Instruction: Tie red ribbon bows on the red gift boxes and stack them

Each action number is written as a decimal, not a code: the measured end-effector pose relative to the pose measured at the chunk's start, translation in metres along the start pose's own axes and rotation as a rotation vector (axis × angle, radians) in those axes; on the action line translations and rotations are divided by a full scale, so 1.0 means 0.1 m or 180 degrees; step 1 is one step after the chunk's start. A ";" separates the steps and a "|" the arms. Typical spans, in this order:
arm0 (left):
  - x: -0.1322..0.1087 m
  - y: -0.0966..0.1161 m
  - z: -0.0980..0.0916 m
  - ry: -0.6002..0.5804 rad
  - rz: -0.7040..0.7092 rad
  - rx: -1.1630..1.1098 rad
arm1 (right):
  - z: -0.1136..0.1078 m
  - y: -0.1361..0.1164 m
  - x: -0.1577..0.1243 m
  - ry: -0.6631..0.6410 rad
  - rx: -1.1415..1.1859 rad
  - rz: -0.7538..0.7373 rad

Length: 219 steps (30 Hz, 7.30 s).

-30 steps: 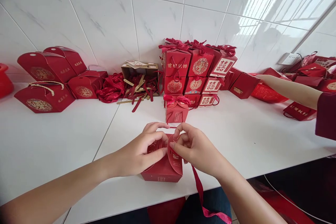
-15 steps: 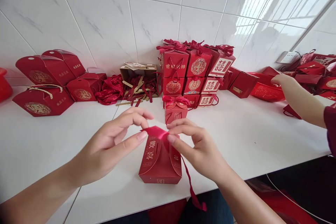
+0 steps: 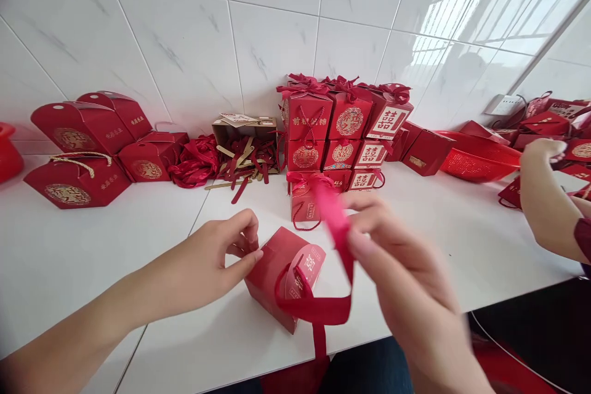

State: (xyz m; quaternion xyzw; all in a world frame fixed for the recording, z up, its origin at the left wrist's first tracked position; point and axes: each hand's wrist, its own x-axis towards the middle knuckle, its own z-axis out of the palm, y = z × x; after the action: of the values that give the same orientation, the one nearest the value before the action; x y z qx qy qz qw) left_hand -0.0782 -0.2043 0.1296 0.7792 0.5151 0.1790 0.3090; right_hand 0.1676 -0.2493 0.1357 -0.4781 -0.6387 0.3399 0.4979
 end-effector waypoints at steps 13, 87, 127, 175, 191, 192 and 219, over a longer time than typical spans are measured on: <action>0.11 -0.11 -0.05 0.0010 -0.0199 -0.0611 | 0.58 0.42 0.28 -0.0847 -0.0117 0.0359; 0.00 -0.37 0.27 -0.0394 -0.0109 -0.0624 | 0.37 0.81 -0.08 -0.1465 0.0922 0.1292; -0.52 -0.67 0.34 0.0379 -0.0245 0.0572 | 0.07 0.94 -0.29 -0.1215 -0.0324 0.0857; 0.11 0.44 -0.36 0.1712 0.1341 -0.2404 | 0.30 -0.23 0.64 0.0458 0.1193 -0.1334; 0.13 0.50 -0.22 0.0652 0.1191 -0.1503 | 0.38 -0.19 0.55 -0.0751 0.0787 -0.1398; 0.14 0.49 -0.21 0.0633 0.1135 -0.1533 | 0.39 -0.17 0.55 -0.0638 0.0739 -0.1466; -0.04 0.18 -0.22 0.1351 0.1056 -0.1236 | 0.23 0.18 0.56 0.0720 -0.1258 -0.3254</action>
State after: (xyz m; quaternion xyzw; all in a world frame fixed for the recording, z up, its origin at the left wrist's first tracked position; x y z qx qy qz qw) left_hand -0.0807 -0.2065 0.1584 0.7243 0.3904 0.4800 0.3042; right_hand 0.1475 -0.1898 0.1303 -0.2253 -0.7834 -0.1244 0.5657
